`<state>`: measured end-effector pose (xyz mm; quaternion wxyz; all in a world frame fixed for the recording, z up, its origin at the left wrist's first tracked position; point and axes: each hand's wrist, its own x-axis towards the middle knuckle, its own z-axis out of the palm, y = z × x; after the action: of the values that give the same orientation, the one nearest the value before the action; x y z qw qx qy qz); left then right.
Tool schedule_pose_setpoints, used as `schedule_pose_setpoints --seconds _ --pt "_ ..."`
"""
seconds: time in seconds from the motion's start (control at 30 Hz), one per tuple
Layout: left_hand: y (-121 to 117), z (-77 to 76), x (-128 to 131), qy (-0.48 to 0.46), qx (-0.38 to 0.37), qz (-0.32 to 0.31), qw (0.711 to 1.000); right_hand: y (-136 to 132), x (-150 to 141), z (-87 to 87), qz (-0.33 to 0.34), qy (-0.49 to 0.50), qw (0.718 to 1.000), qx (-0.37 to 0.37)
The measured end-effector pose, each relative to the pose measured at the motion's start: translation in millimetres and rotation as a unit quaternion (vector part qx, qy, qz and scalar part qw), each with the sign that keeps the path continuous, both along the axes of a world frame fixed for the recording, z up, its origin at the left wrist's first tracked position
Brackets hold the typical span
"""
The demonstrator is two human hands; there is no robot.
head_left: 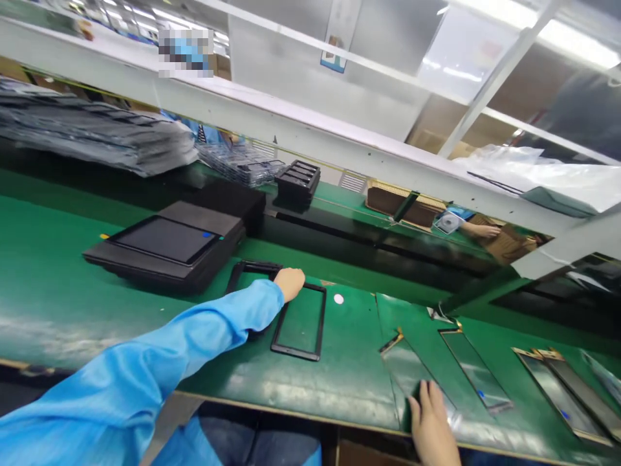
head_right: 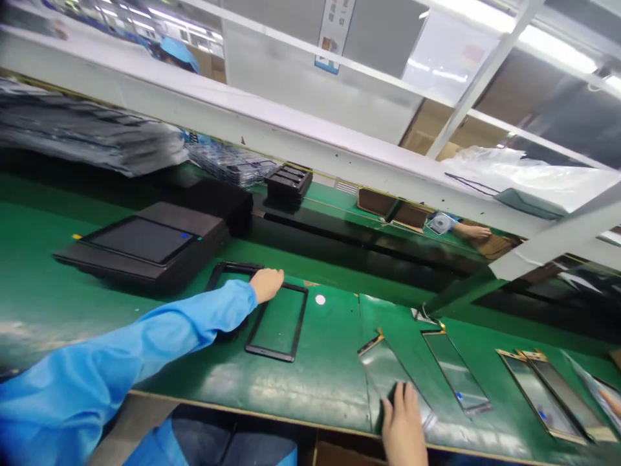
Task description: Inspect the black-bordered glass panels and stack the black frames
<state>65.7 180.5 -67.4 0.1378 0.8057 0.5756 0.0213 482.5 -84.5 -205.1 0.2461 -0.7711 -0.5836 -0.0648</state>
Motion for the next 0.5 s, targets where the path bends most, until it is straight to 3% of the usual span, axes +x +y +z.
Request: schedule_pose_setpoints --seconds 0.1,0.2,0.37,0.5 --pt "13.4 -2.2 -1.7 0.022 -0.041 0.008 0.999 -48.4 -37.2 -17.6 0.044 0.024 0.998 -0.026" --pt "20.9 -4.6 -4.3 0.016 -0.069 0.019 0.997 -77.1 -70.7 -16.7 0.083 0.084 0.993 -0.019" --pt "24.5 -2.2 -5.1 -0.081 -0.09 0.046 0.992 -85.6 -99.3 16.0 0.055 0.166 0.983 0.053" --pt "19.8 13.9 -12.2 -0.226 -0.111 0.07 0.965 -91.0 -106.6 56.2 -0.002 0.212 0.973 0.094"
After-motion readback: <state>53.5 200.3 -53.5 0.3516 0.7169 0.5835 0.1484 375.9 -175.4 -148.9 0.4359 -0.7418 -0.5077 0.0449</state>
